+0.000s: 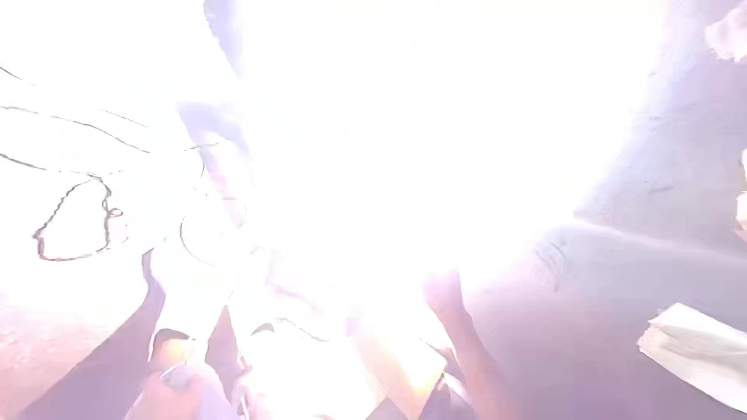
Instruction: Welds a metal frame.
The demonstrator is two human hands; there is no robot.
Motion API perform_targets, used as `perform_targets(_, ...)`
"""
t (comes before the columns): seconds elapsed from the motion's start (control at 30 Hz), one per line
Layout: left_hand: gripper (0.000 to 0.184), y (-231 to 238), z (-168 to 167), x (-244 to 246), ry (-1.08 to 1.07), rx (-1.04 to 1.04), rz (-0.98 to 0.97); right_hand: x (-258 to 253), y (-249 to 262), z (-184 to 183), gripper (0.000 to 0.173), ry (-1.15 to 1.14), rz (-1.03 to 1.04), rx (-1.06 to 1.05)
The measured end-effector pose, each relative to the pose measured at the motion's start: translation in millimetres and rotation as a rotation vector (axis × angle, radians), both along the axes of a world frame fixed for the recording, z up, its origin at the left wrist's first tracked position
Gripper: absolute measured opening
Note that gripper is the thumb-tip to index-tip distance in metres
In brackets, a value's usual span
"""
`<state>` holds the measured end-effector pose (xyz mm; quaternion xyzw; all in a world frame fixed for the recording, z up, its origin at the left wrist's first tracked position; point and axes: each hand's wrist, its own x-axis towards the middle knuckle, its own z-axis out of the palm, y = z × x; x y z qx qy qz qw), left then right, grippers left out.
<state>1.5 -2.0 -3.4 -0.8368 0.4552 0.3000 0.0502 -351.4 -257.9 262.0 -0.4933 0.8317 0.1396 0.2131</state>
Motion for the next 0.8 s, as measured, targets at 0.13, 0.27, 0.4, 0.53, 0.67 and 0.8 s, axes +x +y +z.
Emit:
perform_targets(0.13,0.084,21.3,-56.7,14.1,0.286,0.274,0.189,-9.2,4.1,-15.9,0.045,-0.079,0.154,-0.315)
perform_targets(0.27,0.09,12.4,-48.2,14.5,0.247,0.355,0.155,-11.7,10.5,-17.1,0.059,-0.13,0.188,-0.399)
perform_targets(0.4,0.09,-16.4,-11.1,13.6,0.268,0.423,0.127,-12.7,9.7,-16.5,0.059,-0.099,0.178,-0.375)
perform_targets(0.53,0.091,-8.3,-22.2,15.4,0.257,0.427,0.121,-11.1,6.4,-16.9,0.058,-0.087,0.161,-0.338)
perform_targets(0.67,0.09,-13.3,-16.9,15.4,0.282,0.412,0.137,-16.8,4.0,-23.8,0.059,-0.119,0.186,-0.368)
perform_targets(0.8,0.09,-11.4,-20.6,16.0,0.293,0.404,0.158,-17.4,2.8,-25.1,0.057,-0.111,0.168,-0.358)
